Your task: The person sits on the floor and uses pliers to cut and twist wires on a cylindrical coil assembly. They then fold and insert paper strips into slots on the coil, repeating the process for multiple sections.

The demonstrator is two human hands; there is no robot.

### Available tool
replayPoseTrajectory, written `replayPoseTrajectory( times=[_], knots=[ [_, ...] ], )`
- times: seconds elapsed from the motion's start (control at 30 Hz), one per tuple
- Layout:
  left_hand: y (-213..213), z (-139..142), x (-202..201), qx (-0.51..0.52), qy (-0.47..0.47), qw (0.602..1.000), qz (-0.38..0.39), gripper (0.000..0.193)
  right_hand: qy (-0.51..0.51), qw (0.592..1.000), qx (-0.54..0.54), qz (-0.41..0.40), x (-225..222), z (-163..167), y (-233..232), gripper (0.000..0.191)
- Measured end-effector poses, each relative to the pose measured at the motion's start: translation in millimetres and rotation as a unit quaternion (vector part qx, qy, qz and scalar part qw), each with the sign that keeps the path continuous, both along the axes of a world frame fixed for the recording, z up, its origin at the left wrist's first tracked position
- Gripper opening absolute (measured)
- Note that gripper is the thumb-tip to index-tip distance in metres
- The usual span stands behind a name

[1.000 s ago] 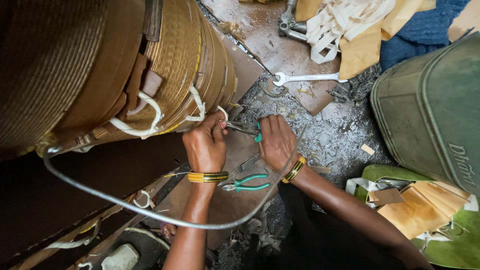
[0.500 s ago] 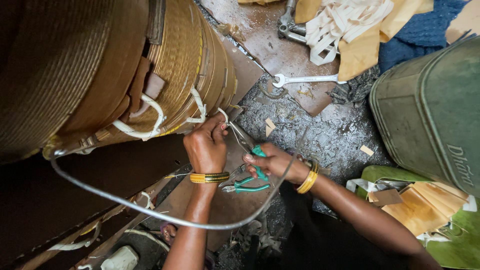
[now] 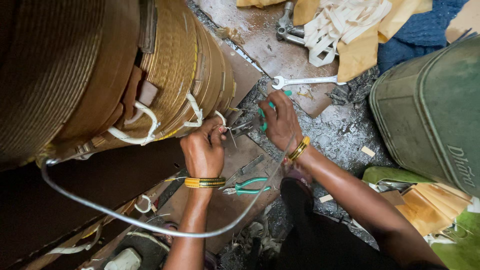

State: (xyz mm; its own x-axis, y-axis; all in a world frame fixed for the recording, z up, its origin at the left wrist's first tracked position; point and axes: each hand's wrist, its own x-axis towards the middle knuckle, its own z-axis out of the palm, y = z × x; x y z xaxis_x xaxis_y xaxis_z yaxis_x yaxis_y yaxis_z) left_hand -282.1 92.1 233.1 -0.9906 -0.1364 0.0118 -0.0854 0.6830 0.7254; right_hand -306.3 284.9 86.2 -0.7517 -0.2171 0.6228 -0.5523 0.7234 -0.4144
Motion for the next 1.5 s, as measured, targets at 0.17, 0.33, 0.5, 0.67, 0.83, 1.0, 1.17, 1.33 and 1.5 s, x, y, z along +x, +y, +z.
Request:
replayPoseTrajectory(
  times=[0.17,0.33,0.5,0.67,0.83,1.0,1.17,1.33,1.5],
  knots=[
    [2,6,-1,0.042,-0.052,0.997,0.028,0.015,0.012,0.999,-0.038,0.030,-15,-11,-4,0.046],
    [3,9,-2,0.031,-0.062,0.997,0.032,0.016,0.009,0.999,-0.032,0.016,-14,-15,-12,0.050],
    [1,6,-2,0.019,-0.035,0.999,0.018,0.016,0.007,0.999,-0.046,0.001,-11,-16,-21,0.051],
    [1,2,-2,0.036,-0.036,0.998,0.030,0.015,-0.013,0.998,-0.062,0.003,-12,-23,-23,0.055],
    [1,2,-2,0.023,-0.045,0.998,0.029,0.016,0.006,0.998,-0.068,0.008,-18,-31,-27,0.056],
    [2,3,-2,0.035,-0.040,0.998,0.032,0.016,0.028,0.996,-0.082,0.034,-26,-36,-31,0.057],
    [3,1,-2,0.049,-0.038,0.997,0.055,0.015,-0.024,0.996,-0.080,0.008,-15,-34,-39,0.050],
    [6,-3,-2,0.090,-0.036,0.993,0.072,0.015,-0.136,0.987,-0.089,-0.013,14,-18,-56,0.044],
    [9,-8,1,0.122,-0.027,0.987,0.096,0.016,-0.188,0.973,-0.132,-0.028,48,17,-73,0.048]
  ],
)
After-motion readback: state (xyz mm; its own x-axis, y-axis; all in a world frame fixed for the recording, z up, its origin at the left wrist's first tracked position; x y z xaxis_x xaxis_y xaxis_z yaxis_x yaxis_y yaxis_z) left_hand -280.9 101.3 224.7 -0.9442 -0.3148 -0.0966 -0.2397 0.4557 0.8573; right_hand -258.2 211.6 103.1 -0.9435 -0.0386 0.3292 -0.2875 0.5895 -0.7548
